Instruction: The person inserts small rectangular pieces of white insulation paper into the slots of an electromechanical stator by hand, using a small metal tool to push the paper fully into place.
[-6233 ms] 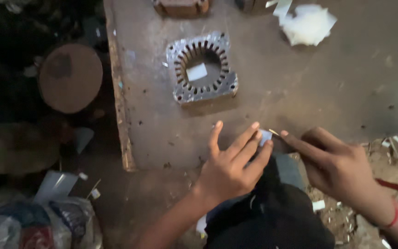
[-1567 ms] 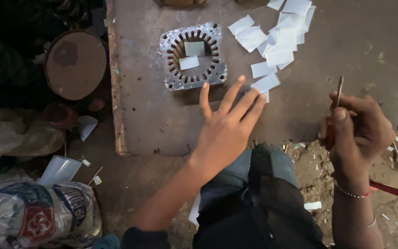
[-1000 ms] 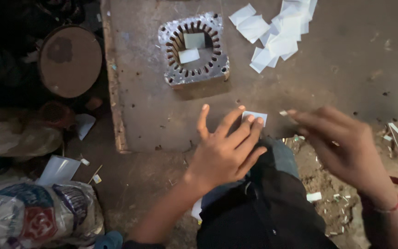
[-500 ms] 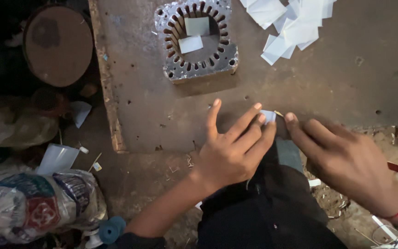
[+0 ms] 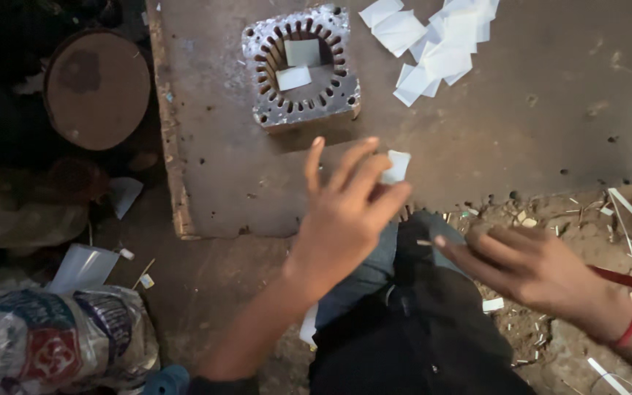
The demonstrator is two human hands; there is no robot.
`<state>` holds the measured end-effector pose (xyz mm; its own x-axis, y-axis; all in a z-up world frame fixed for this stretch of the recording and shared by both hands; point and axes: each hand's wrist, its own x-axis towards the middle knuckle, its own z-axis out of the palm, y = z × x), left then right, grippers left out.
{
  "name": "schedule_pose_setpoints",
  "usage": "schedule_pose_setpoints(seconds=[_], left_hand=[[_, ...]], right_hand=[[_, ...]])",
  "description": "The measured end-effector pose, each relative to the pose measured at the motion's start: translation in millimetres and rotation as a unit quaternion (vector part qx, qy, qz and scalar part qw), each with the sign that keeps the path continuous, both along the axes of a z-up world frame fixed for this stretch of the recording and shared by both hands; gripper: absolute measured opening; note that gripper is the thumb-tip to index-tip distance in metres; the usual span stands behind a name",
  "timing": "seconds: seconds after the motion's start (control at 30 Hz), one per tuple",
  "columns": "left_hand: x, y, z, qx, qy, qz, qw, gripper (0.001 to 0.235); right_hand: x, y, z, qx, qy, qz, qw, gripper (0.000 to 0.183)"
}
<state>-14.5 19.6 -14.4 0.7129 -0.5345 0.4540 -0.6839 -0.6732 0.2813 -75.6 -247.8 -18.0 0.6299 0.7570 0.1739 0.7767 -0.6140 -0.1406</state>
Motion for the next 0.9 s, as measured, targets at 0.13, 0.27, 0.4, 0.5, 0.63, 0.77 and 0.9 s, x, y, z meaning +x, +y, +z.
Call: schedule_pose_setpoints(seconds=[0.13,0.27,0.4,0.5,0.63,0.77,0.9], left_hand=[[-2.0,7.6,-13.2,-0.059,0.05,0.02,0.997,0.018],[-1.7,6.6,-13.4,-0.048,0.047,-0.007,0.998,0.023],[-2.0,9.6,-3.2,-0.041,0.044,-0.033,0.998,0.025],[-2.3,5.8,0.1,-0.085,0.065,0.002,0.994,0.037],[3.7,4.1,3.7,-0.059,0.058,-0.008,0.997,0.026],[-5.3,14.4,-0.3,-0.048,0.08,-0.042,0.995,0.026],[1.3,14.3,-2.1,-0.061,0.07,-0.051,0.994,0.019]], right_hand=[[-23.1,-2.4,-14.2,0.073,0.016,-0.093,0.993,0.062],[-26.8,-6.6,-9.2,0.149,0.018,-0.159,0.976,0.063],[-14.2,6.6,1.5,0.167,0.009,-0.198,0.966,0.058],[-3.1,18.9,7.2,0.155,0.026,-0.227,0.961,0.056],[13.5,28.3,17.8,0.102,0.014,-0.229,0.968,0.056],[10.8,37.7,20.4,0.053,0.028,-0.245,0.968,0.054],[16.6,39.8,21.5,0.071,0.017,-0.254,0.964,0.053]])
